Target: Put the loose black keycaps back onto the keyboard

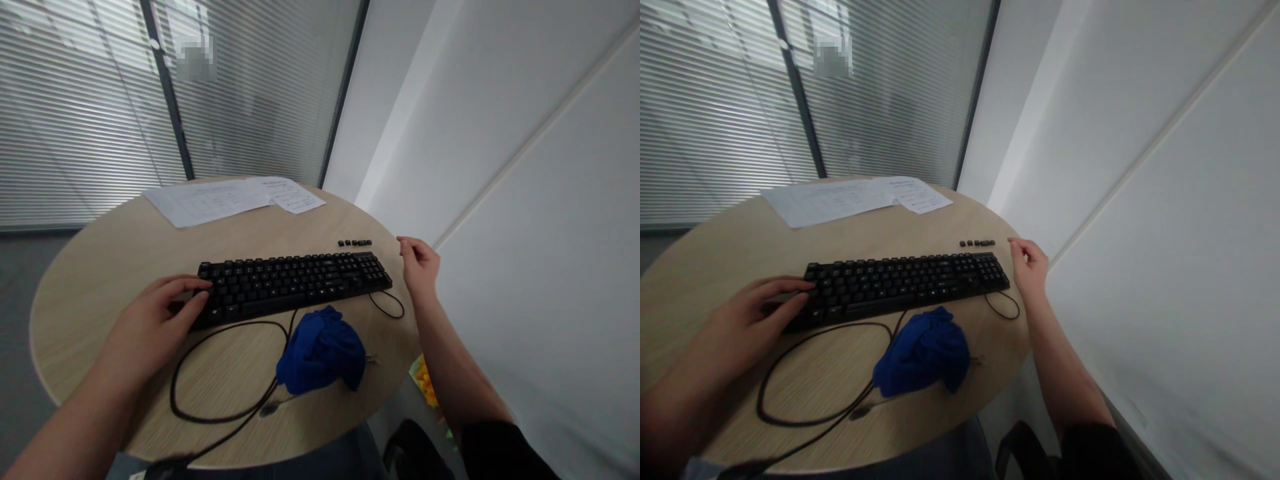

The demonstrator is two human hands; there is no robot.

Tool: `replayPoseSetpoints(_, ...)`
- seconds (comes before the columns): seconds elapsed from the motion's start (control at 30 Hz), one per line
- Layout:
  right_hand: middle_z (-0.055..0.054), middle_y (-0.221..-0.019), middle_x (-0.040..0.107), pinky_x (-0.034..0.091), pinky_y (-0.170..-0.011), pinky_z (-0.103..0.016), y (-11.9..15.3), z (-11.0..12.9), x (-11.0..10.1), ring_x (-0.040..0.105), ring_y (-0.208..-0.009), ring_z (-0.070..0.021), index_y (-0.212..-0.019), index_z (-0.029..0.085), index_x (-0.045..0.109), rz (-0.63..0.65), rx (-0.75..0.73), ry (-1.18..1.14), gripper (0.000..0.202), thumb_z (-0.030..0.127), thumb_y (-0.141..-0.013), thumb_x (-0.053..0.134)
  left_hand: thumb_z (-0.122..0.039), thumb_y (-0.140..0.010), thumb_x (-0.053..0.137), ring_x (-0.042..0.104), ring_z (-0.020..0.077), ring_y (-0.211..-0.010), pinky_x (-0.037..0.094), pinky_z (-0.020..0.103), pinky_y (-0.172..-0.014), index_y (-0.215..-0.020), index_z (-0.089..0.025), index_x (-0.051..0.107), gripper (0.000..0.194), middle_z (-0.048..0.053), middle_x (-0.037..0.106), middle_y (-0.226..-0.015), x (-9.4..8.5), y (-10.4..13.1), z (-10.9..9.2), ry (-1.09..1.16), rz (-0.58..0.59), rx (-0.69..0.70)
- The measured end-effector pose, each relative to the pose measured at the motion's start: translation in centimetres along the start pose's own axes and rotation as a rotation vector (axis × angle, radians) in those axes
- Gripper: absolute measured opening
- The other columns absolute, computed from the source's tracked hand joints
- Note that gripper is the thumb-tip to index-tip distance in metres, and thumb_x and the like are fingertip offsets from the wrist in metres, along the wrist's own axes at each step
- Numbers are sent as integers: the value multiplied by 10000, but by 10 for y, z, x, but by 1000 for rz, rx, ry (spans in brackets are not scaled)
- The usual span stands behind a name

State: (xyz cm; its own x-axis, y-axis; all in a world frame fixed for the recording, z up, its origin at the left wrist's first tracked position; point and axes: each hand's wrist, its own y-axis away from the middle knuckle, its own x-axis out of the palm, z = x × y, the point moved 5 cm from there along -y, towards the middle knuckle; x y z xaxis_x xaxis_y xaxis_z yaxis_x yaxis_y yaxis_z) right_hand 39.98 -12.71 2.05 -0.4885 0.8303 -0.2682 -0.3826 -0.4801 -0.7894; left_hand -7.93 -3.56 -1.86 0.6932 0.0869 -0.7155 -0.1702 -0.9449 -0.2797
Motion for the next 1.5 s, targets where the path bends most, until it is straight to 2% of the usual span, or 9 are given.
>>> replayPoseSetpoints(0.13,-68,-879,719,517,-688,-271,-34,-11,3,623,-734,-146,-995,151,768,150,71,28,406,513,-944,592,-547,-806,501,652,287,-999,523,430,-898,-1037,-217,688,444,89,665,-1178,-1,0,0,31,-11,-5)
replayPoseSetpoints(0.27,-49,-979,738,532,-781,-281,-54,-22,53,658,-828,-151,-1096,185,773,640,11,243,286,371,-935,626,-495,-789,474,660,278,-967,529,414,-855,-961,-213,681,390,88,664,-1176,-2,1,-1,46,-18,-12)
replayPoseSetpoints(0.33,-40,-1064,733,522,-923,-303,-59,-25,81,665,-963,-163,-1052,205,785,771,-56,316,207,279,-898,669,-472,-776,461,662,277,-961,533,405,-831,-926,-215,672,365,86,670,-1167,-2,2,-1,41,-27,-5)
replayPoseSetpoints(0.53,-33,-1065,735,493,-1019,-298,-62,-40,142,665,-1013,-159,-970,204,792,927,-87,399,178,142,-811,741,-456,-773,464,671,277,-949,547,407,-826,-940,-212,660,355,87,674,-1146,-3,4,0,78,-59,-15)
replayPoseSetpoints(0.8,-25,-959,748,513,-963,-262,-52,-47,171,688,-943,-157,-880,186,792,1016,-86,387,95,163,-799,747,-455,-799,473,679,257,-886,552,411,-818,-988,-200,665,371,94,677,-1123,-5,6,-4,108,-66,-13)
replayPoseSetpoints(0.97,-30,-995,743,513,-1005,-294,-46,-29,150,687,-988,-163,-911,182,778,912,-83,302,94,195,-833,725,-478,-806,473,671,249,-869,545,402,-812,-987,-202,668,383,87,672,-1117,-5,7,-5,89,-60,-15)
replayPoseSetpoints(1.1,-39,-1125,722,528,-1017,-329,-15,-8,96,673,-1079,-169,-1074,211,753,772,-87,218,216,336,-913,684,-470,-805,490,669,229,-847,548,389,-813,-996,-203,673,376,79,661,-1151,-6,7,-3,113,-68,-30)
replayPoseSetpoints(1.27,-38,-973,734,550,-959,-372,42,21,38,681,-973,-178,-941,236,756,510,-280,-12,115,338,-911,712,-551,-778,485,660,243,-821,548,430,-820,-1000,-224,684,443,66,683,-1114,-5,7,-4,99,-55,-60)
replayPoseSetpoints(1.5,-5,-968,749,513,-969,-385,60,24,41,683,-911,-155,-980,245,750,568,-433,22,74,276,-920,719,-618,-794,427,665,253,-835,525,450,-825,-1023,-273,663,477,54,690,-1097,-3,8,-5,70,-52,-59)
